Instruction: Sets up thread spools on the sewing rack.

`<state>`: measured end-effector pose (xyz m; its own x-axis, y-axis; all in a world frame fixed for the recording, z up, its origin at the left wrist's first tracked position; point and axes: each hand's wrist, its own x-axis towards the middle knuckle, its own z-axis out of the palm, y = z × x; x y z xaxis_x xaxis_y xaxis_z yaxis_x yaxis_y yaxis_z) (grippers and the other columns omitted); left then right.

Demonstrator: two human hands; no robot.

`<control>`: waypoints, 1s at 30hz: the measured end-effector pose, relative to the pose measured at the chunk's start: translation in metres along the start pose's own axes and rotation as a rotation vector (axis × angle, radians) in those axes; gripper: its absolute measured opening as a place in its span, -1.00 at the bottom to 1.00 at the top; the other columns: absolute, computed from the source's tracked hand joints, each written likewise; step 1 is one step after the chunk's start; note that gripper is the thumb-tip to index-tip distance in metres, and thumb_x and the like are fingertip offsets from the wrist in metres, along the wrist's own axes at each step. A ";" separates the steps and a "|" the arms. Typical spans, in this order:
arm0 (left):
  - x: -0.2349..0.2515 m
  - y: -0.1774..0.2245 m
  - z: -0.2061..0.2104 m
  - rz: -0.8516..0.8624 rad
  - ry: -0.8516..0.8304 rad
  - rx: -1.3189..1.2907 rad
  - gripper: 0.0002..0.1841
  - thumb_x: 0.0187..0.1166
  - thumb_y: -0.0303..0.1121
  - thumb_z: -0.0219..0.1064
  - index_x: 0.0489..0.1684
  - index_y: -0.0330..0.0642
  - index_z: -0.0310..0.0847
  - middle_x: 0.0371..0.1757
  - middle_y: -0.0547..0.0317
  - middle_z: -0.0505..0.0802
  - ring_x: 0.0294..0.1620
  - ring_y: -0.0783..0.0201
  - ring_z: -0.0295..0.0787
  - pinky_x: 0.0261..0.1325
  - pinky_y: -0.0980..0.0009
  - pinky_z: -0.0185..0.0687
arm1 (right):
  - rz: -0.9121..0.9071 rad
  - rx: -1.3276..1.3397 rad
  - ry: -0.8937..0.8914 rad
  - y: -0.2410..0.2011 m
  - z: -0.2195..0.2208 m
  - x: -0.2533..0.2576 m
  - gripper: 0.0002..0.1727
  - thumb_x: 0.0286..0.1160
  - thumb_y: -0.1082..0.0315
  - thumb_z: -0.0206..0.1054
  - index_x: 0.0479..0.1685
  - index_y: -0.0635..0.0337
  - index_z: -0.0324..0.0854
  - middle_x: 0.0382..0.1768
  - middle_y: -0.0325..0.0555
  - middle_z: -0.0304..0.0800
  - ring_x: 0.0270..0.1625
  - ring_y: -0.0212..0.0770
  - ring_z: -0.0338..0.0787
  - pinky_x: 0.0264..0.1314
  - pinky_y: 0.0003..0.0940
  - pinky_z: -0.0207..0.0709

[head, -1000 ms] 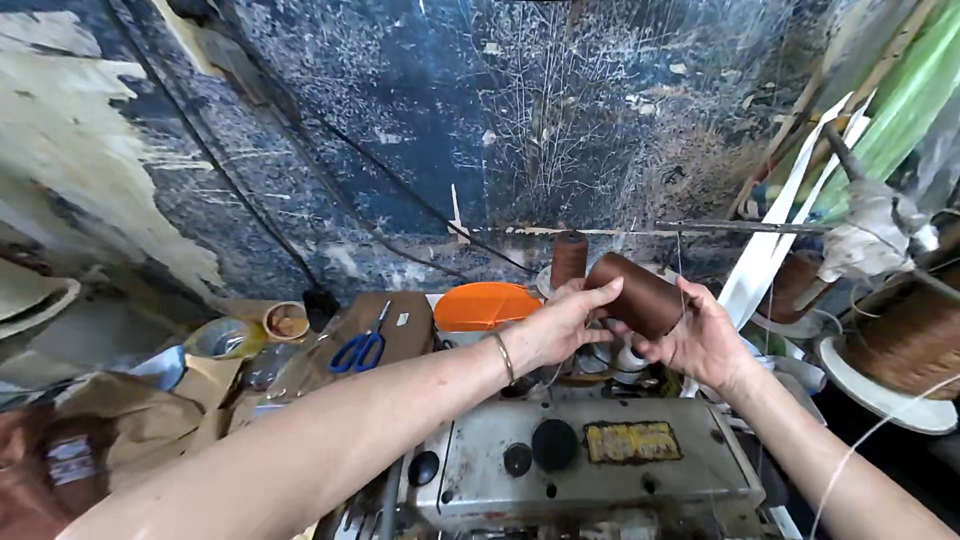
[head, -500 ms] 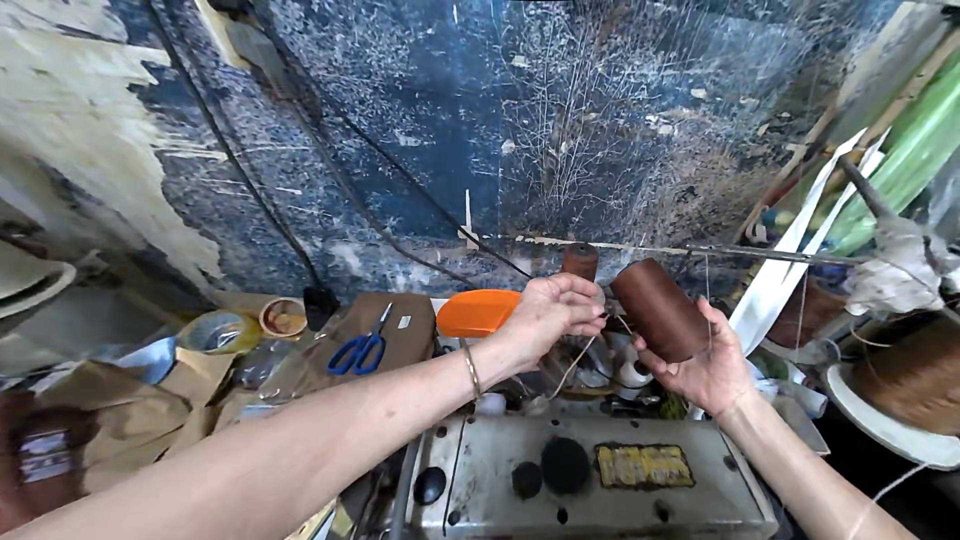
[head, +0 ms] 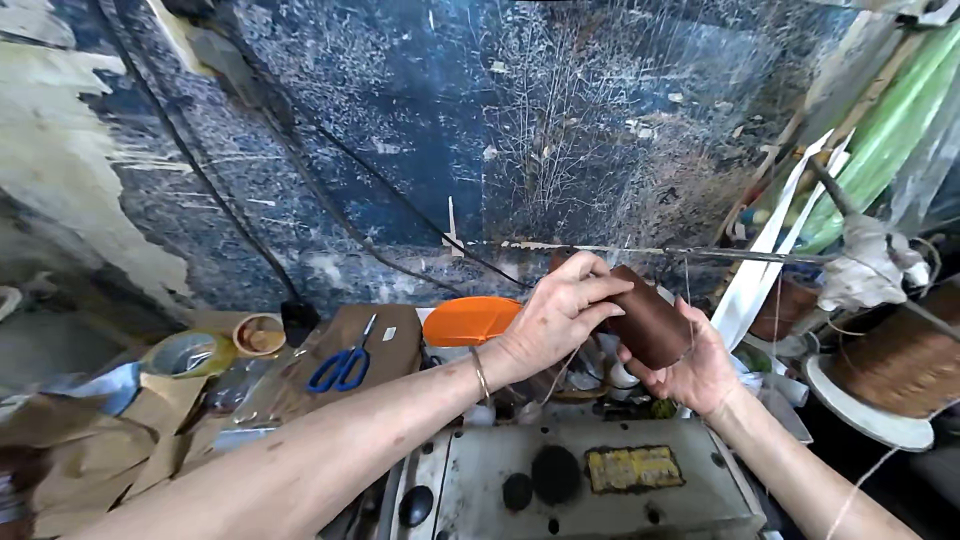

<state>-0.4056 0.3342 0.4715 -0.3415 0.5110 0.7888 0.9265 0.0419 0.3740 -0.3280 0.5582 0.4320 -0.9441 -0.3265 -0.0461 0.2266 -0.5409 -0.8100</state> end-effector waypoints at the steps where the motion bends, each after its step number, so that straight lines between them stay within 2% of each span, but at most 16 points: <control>1: 0.002 -0.002 0.001 -0.001 0.009 -0.003 -0.79 0.47 -0.46 0.50 0.02 -0.24 0.88 -0.02 0.06 0.78 -0.02 0.38 0.72 0.07 0.61 0.65 | 0.002 -0.009 -0.006 0.000 -0.001 0.000 -0.24 0.37 -0.49 0.16 0.17 -0.03 0.73 -0.17 0.08 0.90 -0.44 -0.17 0.88 -0.52 -0.42 0.71; 5: 0.006 -0.008 0.006 0.059 0.022 0.025 -0.90 0.51 -0.52 0.43 -0.21 -0.27 0.89 -0.14 0.10 0.81 -0.06 0.38 0.75 0.08 0.60 0.65 | 0.005 -0.004 -0.008 0.002 -0.001 -0.002 -0.28 0.37 -0.43 0.21 0.12 0.02 0.72 -0.21 0.09 0.89 -0.50 -0.21 0.84 -0.54 -0.45 0.68; 7: 0.009 -0.016 0.007 0.238 -0.035 0.174 -0.87 0.57 -0.55 0.32 -0.23 -0.32 0.84 -0.12 0.00 0.83 -0.01 0.19 0.79 0.15 0.41 0.70 | -0.005 0.015 0.003 0.002 -0.001 -0.001 -0.30 0.37 -0.41 0.22 0.12 0.03 0.71 -0.21 0.10 0.88 -0.50 -0.19 0.84 -0.54 -0.44 0.69; 9: 0.014 -0.021 0.006 0.405 -0.066 0.361 -0.86 0.55 -0.59 0.25 -0.26 -0.32 0.77 -0.13 -0.07 0.84 -0.01 0.03 0.82 0.13 0.25 0.73 | -0.015 0.025 0.015 0.003 0.001 -0.002 -0.29 0.40 -0.42 0.17 0.12 0.02 0.70 -0.22 0.10 0.88 -0.51 -0.20 0.84 -0.56 -0.46 0.67; 13: 0.020 -0.022 0.005 0.548 -0.075 0.596 -0.88 0.53 -0.61 0.21 -0.25 -0.33 0.69 -0.19 -0.11 0.80 -0.14 -0.07 0.78 -0.13 0.14 0.63 | -0.020 0.032 0.002 0.002 0.002 -0.003 -0.27 0.46 -0.43 0.07 0.10 0.03 0.70 -0.23 0.08 0.88 -0.51 -0.20 0.84 -0.57 -0.46 0.67; 19: 0.018 -0.021 0.008 0.501 -0.078 0.681 -0.92 0.53 -0.57 0.24 -0.23 -0.32 0.66 -0.14 -0.13 0.81 -0.08 -0.10 0.80 -0.16 0.12 0.64 | -0.006 0.033 -0.019 0.003 0.001 -0.004 -0.27 0.37 -0.44 0.21 0.04 0.06 0.73 -0.22 0.08 0.87 -0.51 -0.21 0.83 -0.56 -0.46 0.68; 22: 0.017 -0.020 0.010 0.469 -0.081 0.695 -0.93 0.52 -0.58 0.25 -0.23 -0.32 0.65 -0.13 -0.14 0.79 -0.07 -0.11 0.79 -0.17 0.11 0.63 | -0.013 0.028 -0.013 0.005 0.001 -0.003 -0.28 0.41 -0.43 0.16 0.03 0.06 0.72 -0.21 0.09 0.87 -0.52 -0.21 0.83 -0.57 -0.46 0.67; 25: 0.013 -0.015 0.011 0.231 -0.077 0.493 -0.88 0.60 -0.55 0.18 -0.16 -0.38 0.63 -0.04 -0.21 0.77 0.05 -0.13 0.79 0.01 0.06 0.70 | -0.028 0.024 -0.018 0.005 0.003 -0.003 -0.30 0.40 -0.42 0.18 0.03 0.03 0.73 -0.22 0.08 0.87 -0.52 -0.22 0.82 -0.57 -0.46 0.66; 27: 0.010 -0.004 0.008 -0.051 -0.068 0.273 -0.85 0.71 -0.51 0.10 -0.09 -0.38 0.58 0.03 -0.17 0.71 0.09 0.01 0.74 0.16 0.17 0.70 | -0.036 -0.002 -0.020 0.003 0.004 -0.005 -0.31 0.39 -0.43 0.17 0.03 -0.01 0.73 -0.22 0.05 0.88 -0.52 -0.24 0.82 -0.58 -0.47 0.65; 30: 0.009 0.014 0.006 -0.593 0.000 -0.155 -0.78 0.82 -0.46 -0.03 0.04 -0.35 0.53 -0.01 0.01 0.68 -0.13 0.29 0.65 -0.04 0.36 0.59 | -0.037 -0.018 -0.030 0.001 0.003 -0.007 -0.31 0.34 -0.44 0.22 0.06 -0.03 0.74 -0.21 0.04 0.89 -0.50 -0.22 0.83 -0.57 -0.45 0.66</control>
<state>-0.3944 0.3442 0.4809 -0.7919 0.4386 0.4249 0.5450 0.1939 0.8157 -0.3205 0.5574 0.4334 -0.9441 -0.3297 0.0017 0.1868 -0.5390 -0.8213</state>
